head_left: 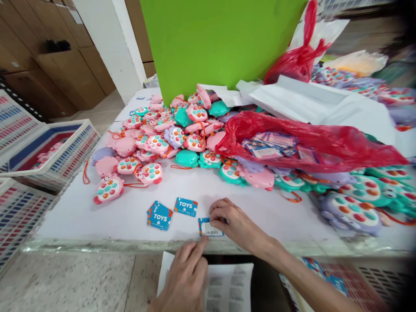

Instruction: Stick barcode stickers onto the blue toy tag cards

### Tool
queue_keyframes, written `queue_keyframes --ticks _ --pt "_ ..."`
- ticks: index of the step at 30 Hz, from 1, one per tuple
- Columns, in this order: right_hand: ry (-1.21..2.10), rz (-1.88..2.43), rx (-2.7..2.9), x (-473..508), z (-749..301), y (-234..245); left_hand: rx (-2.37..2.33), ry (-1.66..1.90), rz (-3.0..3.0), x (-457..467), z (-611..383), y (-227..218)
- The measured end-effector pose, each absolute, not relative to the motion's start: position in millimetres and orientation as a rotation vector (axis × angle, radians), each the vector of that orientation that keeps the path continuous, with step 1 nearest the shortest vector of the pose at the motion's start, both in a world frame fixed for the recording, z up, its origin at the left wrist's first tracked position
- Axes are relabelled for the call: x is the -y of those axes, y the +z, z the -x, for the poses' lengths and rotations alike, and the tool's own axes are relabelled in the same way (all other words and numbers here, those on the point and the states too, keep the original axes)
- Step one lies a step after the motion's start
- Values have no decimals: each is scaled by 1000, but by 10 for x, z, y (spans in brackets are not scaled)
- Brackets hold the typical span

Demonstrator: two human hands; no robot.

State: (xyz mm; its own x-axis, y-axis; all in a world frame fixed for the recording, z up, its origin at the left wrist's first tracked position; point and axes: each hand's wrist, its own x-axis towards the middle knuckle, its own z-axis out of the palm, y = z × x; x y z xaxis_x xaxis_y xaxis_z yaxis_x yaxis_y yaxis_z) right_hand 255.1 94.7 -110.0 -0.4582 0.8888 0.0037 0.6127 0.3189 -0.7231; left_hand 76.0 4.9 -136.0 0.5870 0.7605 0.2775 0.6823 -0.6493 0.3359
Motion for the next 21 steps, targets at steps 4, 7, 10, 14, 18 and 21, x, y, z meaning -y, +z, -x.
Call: queue_keyframes --ticks 4,7,10,14,18,21 --pt "918 1322 2190 -944 -2534 -1110 -1217 602 -2667 -45 -779 -1342" --pt "902 1329 2191 -940 -2529 -1116 -1194 622 -2695 -41 -820 -1334" --pt "887 1333 2182 -932 -2534 -1128 -1178 514 -2754 -45 -877 -1362" --pt "861 1314 2198 -923 -2531 -1145 -1169 431 -2789 -64 -932 -1450" --pt "879 1325 2198 -954 -2529 -1109 -1199 477 -2815 -74 -939 -1512" --pt "943 1336 2219 -1006 -2570 -1078 -1201 512 -2812 -76 -933 -1535"
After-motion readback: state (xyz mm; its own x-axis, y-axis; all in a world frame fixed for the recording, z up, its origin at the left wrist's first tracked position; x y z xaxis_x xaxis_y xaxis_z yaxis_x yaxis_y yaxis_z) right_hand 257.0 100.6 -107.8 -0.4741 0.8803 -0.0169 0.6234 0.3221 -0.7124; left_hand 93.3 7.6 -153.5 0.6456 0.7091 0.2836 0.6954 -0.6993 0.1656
